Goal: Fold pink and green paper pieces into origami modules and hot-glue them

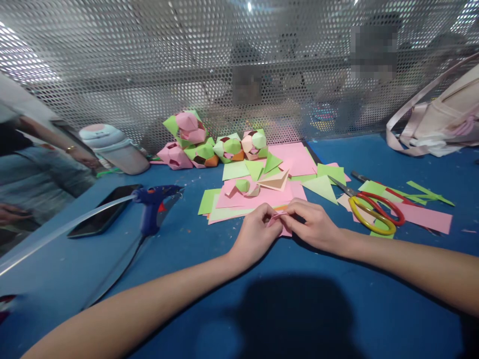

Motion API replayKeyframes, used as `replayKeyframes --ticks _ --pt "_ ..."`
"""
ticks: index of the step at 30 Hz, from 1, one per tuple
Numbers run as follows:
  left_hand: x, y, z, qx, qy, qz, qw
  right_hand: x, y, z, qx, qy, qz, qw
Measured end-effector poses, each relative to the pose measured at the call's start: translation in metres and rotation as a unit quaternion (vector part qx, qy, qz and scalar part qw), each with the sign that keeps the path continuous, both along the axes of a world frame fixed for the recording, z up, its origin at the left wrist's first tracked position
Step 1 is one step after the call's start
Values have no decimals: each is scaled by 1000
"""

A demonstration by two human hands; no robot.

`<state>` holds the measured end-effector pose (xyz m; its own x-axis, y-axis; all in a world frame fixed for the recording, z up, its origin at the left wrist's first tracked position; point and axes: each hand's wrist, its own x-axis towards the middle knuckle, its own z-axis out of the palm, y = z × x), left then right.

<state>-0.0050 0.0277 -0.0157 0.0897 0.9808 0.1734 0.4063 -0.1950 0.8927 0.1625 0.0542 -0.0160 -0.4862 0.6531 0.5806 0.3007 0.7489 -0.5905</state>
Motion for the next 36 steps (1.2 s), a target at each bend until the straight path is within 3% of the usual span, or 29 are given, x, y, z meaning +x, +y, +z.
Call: replayKeyframes --ticks 8,15,22,27,31,36 --pt "2 -4 9 -14 -51 -28 998 4 4 2 -63 22 -21 998" --pt "-1 -3 9 -19 -68 -25 997 6 6 0 -80 23 -31 996" --pt "-1 1 6 -37 -89 -5 995 6 6 3 -98 27 8 995" --pt "-5 7 3 -55 -161 41 985 9 7 9 -152 33 -28 987" --pt "-5 10 2 -56 -178 67 980 4 6 7 -129 10 -28 991" --pt "-3 7 0 -72 -177 49 980 1 7 0 -84 5 -60 995"
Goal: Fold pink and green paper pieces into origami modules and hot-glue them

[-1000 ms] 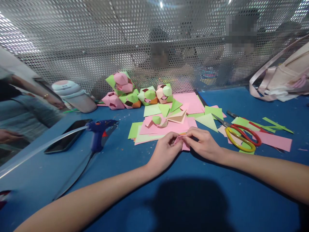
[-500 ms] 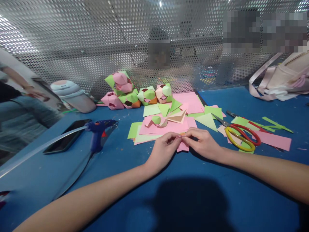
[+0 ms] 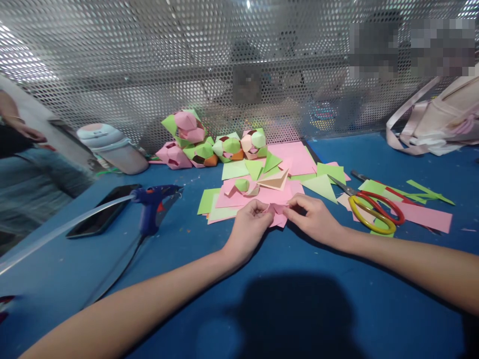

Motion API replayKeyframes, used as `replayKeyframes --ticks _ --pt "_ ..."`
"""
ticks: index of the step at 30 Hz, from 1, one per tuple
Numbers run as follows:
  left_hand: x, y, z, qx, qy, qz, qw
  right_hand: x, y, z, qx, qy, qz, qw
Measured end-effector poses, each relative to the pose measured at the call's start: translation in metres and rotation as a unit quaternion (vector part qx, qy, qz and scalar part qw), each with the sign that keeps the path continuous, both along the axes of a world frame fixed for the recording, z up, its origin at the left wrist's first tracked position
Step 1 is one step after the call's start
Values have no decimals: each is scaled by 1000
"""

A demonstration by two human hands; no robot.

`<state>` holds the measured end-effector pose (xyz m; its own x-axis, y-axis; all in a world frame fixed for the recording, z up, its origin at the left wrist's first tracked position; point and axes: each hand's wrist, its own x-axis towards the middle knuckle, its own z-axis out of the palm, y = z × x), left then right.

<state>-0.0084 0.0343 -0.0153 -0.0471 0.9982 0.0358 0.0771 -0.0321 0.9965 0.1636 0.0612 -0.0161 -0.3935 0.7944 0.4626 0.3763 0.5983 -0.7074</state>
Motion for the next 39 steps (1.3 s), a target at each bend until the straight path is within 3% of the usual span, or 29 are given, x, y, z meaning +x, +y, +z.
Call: replayKeyframes --ticks 7,12,18,24,39 --pt "4 -4 4 -17 6 -40 999 3 0 -4 40 -9 19 999" --pt "2 -5 9 19 80 -77 994 4 0 -4 48 -1 40 998" --pt "1 -6 7 14 22 -67 997 4 0 2 10 25 -2 1000" --pt "1 -4 4 4 -7 -64 998 3 -1 3 4 37 10 999" --pt "3 -5 7 33 32 -73 996 3 -1 0 40 64 45 996"
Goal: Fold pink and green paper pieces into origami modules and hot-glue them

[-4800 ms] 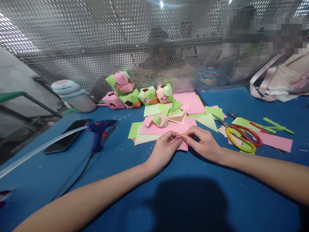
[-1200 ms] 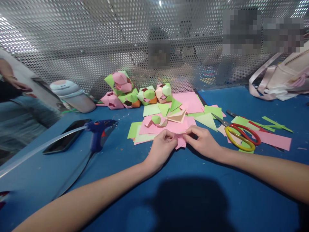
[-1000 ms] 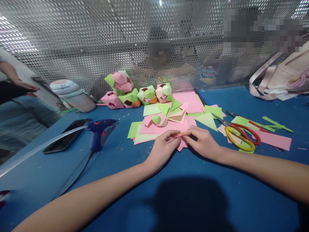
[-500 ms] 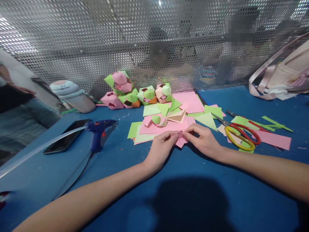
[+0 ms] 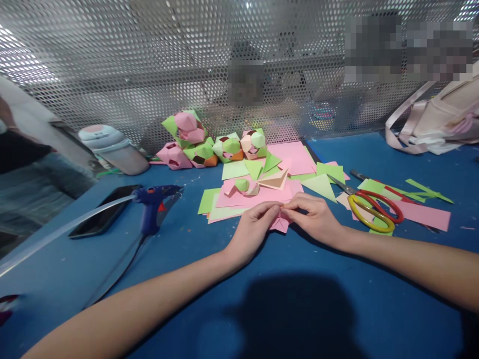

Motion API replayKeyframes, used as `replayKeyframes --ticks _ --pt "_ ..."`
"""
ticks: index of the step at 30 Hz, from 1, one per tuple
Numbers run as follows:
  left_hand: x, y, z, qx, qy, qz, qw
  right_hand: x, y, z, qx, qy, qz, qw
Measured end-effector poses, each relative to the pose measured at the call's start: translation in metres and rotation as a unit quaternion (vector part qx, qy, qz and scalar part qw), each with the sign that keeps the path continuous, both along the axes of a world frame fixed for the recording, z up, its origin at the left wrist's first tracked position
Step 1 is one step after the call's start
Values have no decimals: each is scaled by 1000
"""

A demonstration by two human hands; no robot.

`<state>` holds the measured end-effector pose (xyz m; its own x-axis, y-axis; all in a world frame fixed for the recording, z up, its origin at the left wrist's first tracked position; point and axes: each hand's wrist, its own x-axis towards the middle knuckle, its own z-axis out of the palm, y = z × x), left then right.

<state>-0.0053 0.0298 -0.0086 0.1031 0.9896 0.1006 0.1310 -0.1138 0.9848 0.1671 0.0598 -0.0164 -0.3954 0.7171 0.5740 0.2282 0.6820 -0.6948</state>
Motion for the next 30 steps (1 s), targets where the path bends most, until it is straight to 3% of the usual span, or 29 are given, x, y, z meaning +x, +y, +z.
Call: replayKeyframes --ticks 21,30 --pt "1 -1 -3 -9 26 6 1000 -1 -1 -4 1 -3 -33 999" --pt "0 1 -2 3 52 33 998 -4 -4 1 7 -28 -2 1000"
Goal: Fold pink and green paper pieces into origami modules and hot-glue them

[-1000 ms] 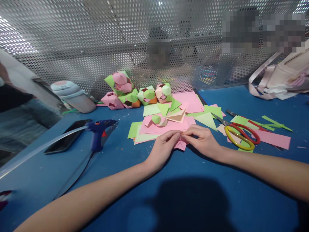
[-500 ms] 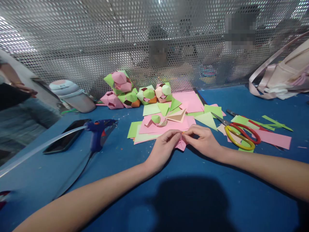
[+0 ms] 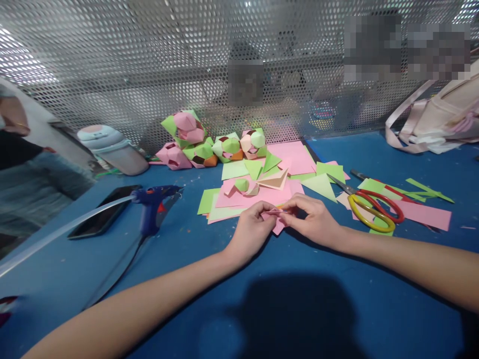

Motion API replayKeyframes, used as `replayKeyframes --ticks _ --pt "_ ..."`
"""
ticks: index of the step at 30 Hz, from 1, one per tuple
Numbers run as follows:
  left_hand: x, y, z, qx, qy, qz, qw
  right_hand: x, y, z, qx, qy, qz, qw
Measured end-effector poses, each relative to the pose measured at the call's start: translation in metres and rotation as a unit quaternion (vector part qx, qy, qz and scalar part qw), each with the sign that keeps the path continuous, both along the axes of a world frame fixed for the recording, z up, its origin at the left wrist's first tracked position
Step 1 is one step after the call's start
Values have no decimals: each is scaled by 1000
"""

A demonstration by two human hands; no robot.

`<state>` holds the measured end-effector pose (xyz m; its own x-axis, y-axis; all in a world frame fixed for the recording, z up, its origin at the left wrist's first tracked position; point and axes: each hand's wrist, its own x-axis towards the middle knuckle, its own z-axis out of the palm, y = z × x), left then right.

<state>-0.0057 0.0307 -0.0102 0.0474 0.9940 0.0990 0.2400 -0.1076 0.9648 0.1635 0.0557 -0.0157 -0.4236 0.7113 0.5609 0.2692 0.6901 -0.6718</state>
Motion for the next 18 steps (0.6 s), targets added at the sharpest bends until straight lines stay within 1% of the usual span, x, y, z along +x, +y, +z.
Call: replayKeyframes --ticks 4,12,18 --pt "1 -1 1 3 -3 -7 1000 -2 1 -1 0 -27 -4 1000" --pt "0 0 -3 0 -3 -3 1000 -1 1 -4 27 -21 13 999" --pt "0 0 -4 -2 18 -17 1000 0 1 -6 35 -25 2 999"
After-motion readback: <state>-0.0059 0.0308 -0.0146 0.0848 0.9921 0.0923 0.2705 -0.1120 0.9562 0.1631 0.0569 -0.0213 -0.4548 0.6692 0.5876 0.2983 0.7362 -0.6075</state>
